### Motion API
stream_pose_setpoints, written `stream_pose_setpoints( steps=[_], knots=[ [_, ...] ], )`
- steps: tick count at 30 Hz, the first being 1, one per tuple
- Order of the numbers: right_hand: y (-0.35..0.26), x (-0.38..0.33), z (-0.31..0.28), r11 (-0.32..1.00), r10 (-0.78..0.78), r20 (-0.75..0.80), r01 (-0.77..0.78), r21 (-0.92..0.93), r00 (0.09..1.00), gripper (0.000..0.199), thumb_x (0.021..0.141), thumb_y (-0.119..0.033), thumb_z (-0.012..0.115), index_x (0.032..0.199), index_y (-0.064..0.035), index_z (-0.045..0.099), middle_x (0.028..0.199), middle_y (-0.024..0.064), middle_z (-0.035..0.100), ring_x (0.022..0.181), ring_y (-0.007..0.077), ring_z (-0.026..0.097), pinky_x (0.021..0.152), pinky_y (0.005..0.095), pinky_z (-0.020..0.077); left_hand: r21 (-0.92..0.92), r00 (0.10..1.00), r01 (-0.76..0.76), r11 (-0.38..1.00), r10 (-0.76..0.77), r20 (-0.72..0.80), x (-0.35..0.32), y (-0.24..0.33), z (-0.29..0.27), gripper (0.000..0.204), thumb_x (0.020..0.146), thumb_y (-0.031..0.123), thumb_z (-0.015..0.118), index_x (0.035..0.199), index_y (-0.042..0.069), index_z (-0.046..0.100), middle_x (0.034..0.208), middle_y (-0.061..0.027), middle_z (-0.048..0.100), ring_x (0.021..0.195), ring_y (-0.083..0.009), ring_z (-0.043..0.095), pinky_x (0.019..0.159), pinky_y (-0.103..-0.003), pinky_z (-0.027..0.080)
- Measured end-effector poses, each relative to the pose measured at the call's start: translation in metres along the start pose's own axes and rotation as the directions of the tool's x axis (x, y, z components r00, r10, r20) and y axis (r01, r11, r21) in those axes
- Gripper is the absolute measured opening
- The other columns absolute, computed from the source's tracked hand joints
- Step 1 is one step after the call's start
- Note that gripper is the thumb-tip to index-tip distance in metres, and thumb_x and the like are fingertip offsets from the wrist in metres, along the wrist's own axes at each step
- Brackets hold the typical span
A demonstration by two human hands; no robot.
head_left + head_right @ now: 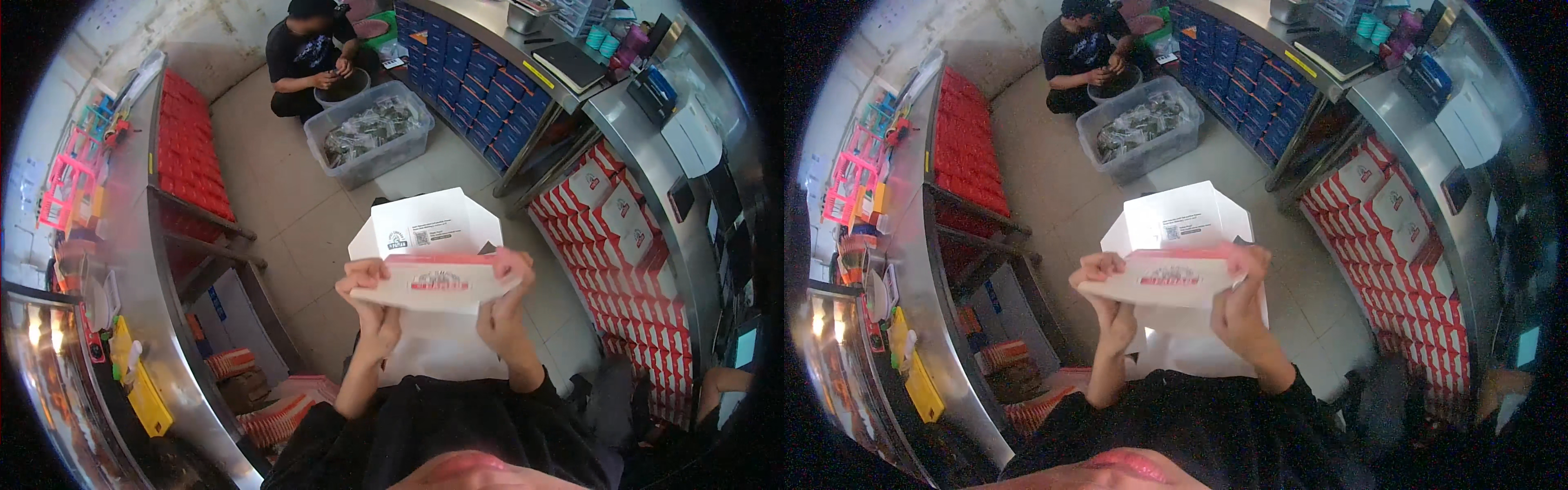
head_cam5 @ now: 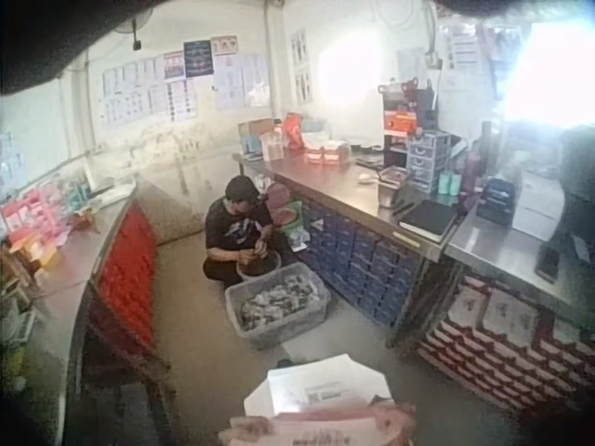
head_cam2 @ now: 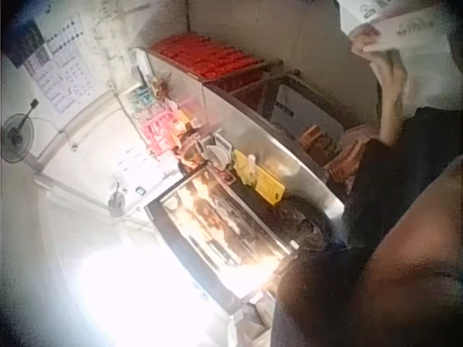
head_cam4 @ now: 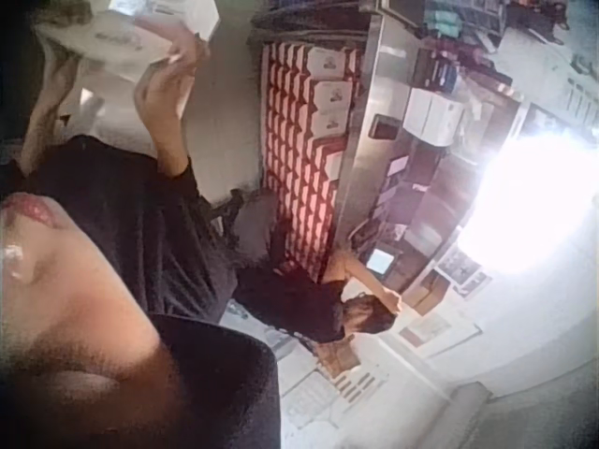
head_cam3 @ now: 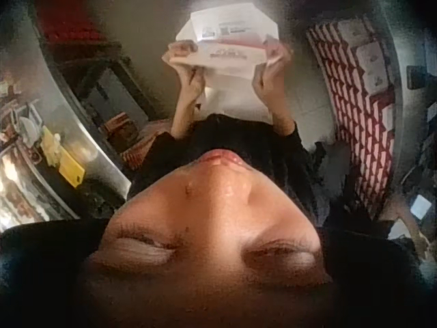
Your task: The person folds flat cardboard sheets into takeout food boxes and stacks them on a counter.
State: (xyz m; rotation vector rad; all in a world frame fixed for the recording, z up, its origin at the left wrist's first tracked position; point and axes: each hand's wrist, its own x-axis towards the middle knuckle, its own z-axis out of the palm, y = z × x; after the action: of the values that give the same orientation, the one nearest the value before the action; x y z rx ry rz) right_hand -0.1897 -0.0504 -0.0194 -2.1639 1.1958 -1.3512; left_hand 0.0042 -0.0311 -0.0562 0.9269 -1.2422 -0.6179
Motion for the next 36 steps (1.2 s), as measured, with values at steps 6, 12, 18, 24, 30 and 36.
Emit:
stream_pose_setpoints(
  steps=[6,12,18,24,30,36],
  knots=[
    [0.006,0.006,-0.02,0.956,0.287,0.06,-0.281,-0.089,0.956,0.042,0.087,0.008,0.038,0.121,-0.0068,0.058,0.118,0.0199,0.043,0.113,0.0338,0.043,0.104,0.0438,0.0306,0.367,0.947,0.034,0.93,-0.147,0.285,0.018,0.004,-0.034,0.059,0.081,-0.016,0.047,0.134,0.01,0.043,0.135,-0.0206,0.046,0.127,-0.0346,0.045,0.105,-0.041,0.037],
    [-0.012,-0.02,-0.019,0.888,0.428,0.241,-0.455,0.064,0.871,0.04,0.093,-0.002,0.038,0.13,-0.0029,0.052,0.128,0.0222,0.043,0.121,0.0372,0.046,0.106,0.0418,0.0346,0.38,0.915,0.325,0.866,-0.389,0.104,-0.035,0.004,-0.048,0.04,0.102,0.016,0.045,0.141,0.008,0.043,0.138,-0.0186,0.048,0.128,-0.0309,0.048,0.105,-0.038,0.038],
    [-0.013,-0.009,-0.015,0.206,0.737,0.441,-0.791,0.576,0.513,0.041,0.096,-0.016,0.046,0.133,0.0014,0.051,0.147,0.0195,0.035,0.134,0.0302,0.038,0.112,0.0393,0.0277,-0.32,0.761,0.647,0.693,-0.615,0.205,-0.047,0.003,-0.045,0.069,0.1,0.058,0.03,0.136,0.001,0.047,0.138,-0.016,0.049,0.131,-0.0213,0.044,0.107,-0.035,0.034],
    [-0.007,-0.033,-0.021,0.576,0.618,0.368,-0.719,0.389,0.695,0.034,0.091,-0.005,0.05,0.124,-0.0032,0.061,0.142,0.0157,0.041,0.133,0.026,0.04,0.107,0.0386,0.0349,-0.161,0.681,0.732,0.662,-0.704,0.201,-0.053,-0.007,-0.055,0.029,0.1,0.02,0.051,0.12,0.002,0.061,0.135,-0.0151,0.051,0.126,-0.0248,0.049,0.107,-0.037,0.037],
    [0.024,-0.049,-0.026,0.811,0.495,0.379,-0.573,0.121,0.781,0.044,0.084,-0.006,0.064,0.128,-0.0083,0.059,0.144,0.0187,0.035,0.136,0.0327,0.035,0.11,0.0428,0.0312,0.111,0.781,0.506,0.855,-0.509,0.361,-0.035,-0.018,-0.051,0.034,0.089,0.008,0.063,0.123,0.013,0.064,0.154,-0.0228,0.027,0.144,-0.0341,0.025,0.116,-0.045,0.022],
    [0.001,0.017,-0.034,0.927,0.222,0.651,0.05,-0.372,0.726,0.097,0.063,-0.039,0.082,0.142,-0.0038,0.039,0.146,0.0228,0.03,0.14,0.0394,0.025,0.112,0.0585,0.0179,0.597,0.574,-0.23,0.768,-0.389,0.721,0.025,0.011,-0.033,0.085,0.058,0.039,0.086,0.136,0.033,0.052,0.157,-0.0189,0.016,0.147,-0.043,0.005,0.112,-0.068,0.006]
  ],
)
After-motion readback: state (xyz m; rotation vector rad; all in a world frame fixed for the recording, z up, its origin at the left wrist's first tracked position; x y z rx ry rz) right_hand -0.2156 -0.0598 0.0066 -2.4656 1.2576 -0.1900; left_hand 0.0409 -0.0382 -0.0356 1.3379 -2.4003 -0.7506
